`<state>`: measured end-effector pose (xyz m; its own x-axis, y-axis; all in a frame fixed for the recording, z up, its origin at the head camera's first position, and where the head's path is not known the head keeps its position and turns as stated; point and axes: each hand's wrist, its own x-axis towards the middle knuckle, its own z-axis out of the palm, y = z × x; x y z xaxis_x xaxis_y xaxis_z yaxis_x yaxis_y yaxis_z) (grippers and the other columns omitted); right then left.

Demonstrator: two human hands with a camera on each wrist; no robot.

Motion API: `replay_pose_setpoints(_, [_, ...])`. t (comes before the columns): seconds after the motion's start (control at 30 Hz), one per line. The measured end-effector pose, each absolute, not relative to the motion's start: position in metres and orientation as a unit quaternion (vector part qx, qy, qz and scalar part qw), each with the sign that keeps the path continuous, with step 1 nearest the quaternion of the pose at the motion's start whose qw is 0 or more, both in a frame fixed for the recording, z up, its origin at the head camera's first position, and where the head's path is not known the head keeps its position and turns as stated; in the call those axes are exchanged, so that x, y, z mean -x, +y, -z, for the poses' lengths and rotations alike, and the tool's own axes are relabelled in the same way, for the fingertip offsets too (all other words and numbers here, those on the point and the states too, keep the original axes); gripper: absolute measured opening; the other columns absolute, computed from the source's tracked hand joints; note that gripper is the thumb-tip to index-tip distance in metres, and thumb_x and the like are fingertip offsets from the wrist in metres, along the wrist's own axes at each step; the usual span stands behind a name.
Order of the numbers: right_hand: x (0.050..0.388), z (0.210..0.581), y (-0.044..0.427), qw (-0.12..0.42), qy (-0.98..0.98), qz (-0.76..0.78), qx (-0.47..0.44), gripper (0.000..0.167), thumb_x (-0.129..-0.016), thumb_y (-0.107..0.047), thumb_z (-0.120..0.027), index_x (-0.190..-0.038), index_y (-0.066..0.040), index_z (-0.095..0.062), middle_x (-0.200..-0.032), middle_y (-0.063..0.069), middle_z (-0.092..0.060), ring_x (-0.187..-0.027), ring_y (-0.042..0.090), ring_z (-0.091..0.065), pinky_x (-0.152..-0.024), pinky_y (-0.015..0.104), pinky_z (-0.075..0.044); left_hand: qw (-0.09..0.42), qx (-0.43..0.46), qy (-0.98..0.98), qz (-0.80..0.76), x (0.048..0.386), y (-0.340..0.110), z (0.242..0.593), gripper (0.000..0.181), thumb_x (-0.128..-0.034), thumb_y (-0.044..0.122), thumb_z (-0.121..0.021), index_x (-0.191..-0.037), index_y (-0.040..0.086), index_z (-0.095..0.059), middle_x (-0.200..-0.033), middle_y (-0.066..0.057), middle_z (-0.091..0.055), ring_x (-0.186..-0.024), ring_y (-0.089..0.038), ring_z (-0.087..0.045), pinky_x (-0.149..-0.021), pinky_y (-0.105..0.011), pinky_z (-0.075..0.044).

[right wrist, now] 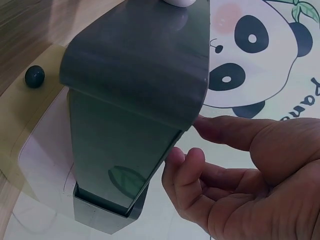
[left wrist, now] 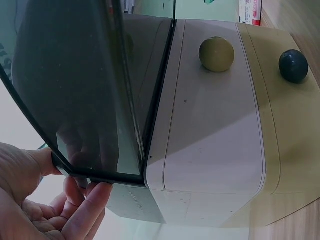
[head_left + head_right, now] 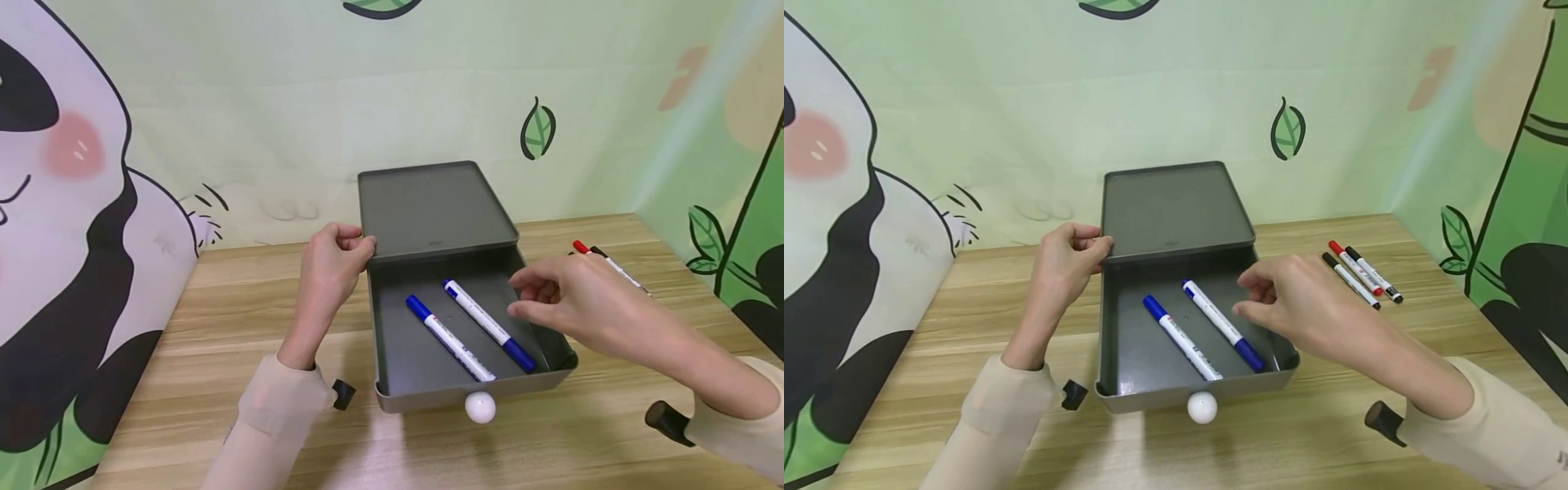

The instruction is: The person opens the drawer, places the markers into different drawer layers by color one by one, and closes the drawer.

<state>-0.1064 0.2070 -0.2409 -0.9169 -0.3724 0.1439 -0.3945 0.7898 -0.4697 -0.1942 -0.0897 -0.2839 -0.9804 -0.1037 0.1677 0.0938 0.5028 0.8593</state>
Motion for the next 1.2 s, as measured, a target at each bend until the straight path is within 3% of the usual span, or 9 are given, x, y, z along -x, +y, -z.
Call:
replay_pose_setpoints(0.47, [0.108,0.241,0.211,0.04,-0.946,-0.237,-0.216,0.027,-0.088,-0.019,-0.083,-0.111,-0.006,-0.077,-0.086,-0.01,-0.069,-0.079,0.009,-0.062,-0.068,0.028,-0.052,0.107,-0.001,-0.859,0.501,0.194,-0.091,0.285,0.032,-0.0925,0.027,-0.072,-0.115,0.004,-0.071,-0.088,-0.006,-0.069,-0.075,-0.022,-0.066,-0.067,-0.032,-0.047])
replay_pose_setpoints(0.83, [0.115,0.243,0.231,0.047,-0.952,-0.231,-0.196,0.031,-0.09,-0.019,-0.081,-0.117,-0.005,-0.076,-0.098,-0.003,-0.074,-0.084,0.013,-0.064,-0.064,0.028,-0.049,0.096,0.0,-0.859,0.503,0.193,-0.09,0.283,0.033,-0.0933,0.027,-0.071,-0.117,0.004,-0.07,-0.09,-0.006,-0.069,-0.076,-0.023,-0.065,-0.067,-0.032,-0.047])
replay_pose_setpoints(1.07, [0.122,0.244,0.246,0.057,-0.953,-0.23,-0.189,0.024,-0.091,-0.017,-0.08,-0.112,-0.005,-0.077,-0.091,-0.003,-0.073,-0.08,0.014,-0.062,-0.06,0.027,-0.046,0.096,-0.003,-0.86,0.501,0.194,-0.09,0.282,0.033,-0.093,0.028,-0.071,-0.117,0.004,-0.07,-0.091,-0.006,-0.069,-0.076,-0.022,-0.065,-0.068,-0.032,-0.048])
replay_pose_setpoints(1.2, [0.126,0.244,0.256,0.048,-0.956,-0.23,-0.177,0.023,-0.093,-0.015,-0.077,-0.114,-0.006,-0.077,-0.098,0.002,-0.074,-0.083,0.017,-0.063,-0.058,0.028,-0.048,0.097,-0.003,-0.86,0.5,0.194,-0.09,0.282,0.033,-0.0929,0.027,-0.071,-0.117,0.004,-0.07,-0.09,-0.006,-0.069,-0.076,-0.022,-0.065,-0.068,-0.032,-0.048])
